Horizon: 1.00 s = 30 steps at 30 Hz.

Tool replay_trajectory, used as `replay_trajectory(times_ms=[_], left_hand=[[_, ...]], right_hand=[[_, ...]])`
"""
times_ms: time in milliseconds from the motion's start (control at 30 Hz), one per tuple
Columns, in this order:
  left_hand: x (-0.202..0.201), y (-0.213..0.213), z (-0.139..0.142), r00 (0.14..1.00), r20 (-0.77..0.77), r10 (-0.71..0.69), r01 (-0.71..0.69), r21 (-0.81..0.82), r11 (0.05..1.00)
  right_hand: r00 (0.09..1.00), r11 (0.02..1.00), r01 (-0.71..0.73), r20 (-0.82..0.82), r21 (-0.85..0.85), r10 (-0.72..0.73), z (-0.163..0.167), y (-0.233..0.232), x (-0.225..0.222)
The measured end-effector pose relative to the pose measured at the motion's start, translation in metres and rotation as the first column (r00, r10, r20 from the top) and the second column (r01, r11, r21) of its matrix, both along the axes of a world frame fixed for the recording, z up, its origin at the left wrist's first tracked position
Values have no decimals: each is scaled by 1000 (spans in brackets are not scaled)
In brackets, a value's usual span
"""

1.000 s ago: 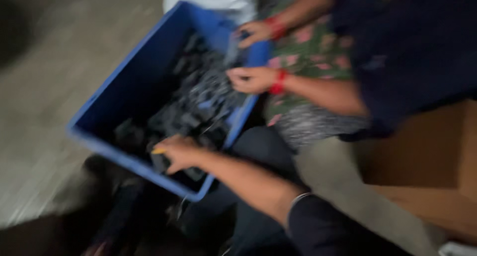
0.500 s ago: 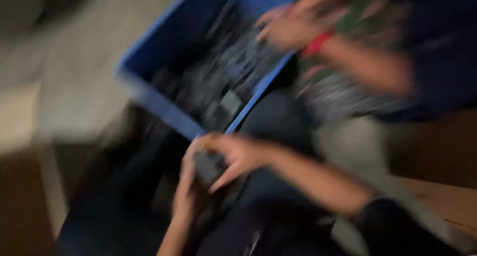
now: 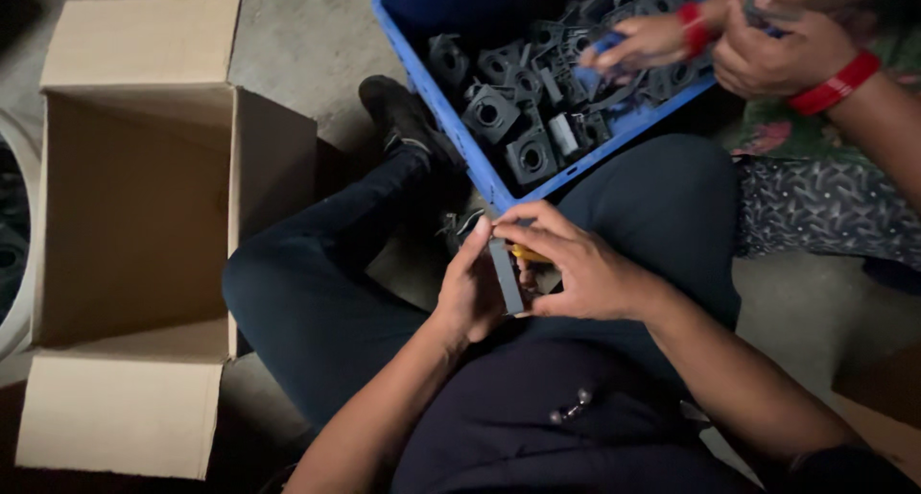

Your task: The person sits on the floor and uses a yellow utility knife to trim flash or burrs from small gray molded parts taken from a blue crate. They handle the parts one at a time, scraping edges and corners, then place the finished pieces into a white bucket. A cardboard box is opened and set aside during the process.

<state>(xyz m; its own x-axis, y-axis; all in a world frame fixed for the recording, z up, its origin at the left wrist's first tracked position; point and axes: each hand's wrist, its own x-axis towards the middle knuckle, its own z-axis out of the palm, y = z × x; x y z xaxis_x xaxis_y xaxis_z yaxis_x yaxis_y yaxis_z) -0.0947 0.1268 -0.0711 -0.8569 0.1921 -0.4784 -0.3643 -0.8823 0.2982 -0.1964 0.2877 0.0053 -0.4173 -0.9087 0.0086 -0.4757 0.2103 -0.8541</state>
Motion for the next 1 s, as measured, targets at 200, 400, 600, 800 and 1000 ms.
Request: replay_trajectory(times_ms=[200,400,600,800,1000], left_hand=[[-4,-10,6,991,39,128,-118,-192,974],[-3,-14,22,972,159,174,-127,-265,956],[-5,-16,23,973,119,197,-173,-183,968],[-5,-16,21,961,118,252,-229,-176,957],[-4,-16,12,956,88,281,-266,-150,952]], right_hand=[[991,990,123,-62,76,-119,11,3,4],[966,979,193,-160,-63,-201,18,8,18],[974,977,212,77,1,-211,14,1,26],[980,980,195,42,-42,-193,12,-7,36],[964,964,252,61,85,-258,8,-11,41]])
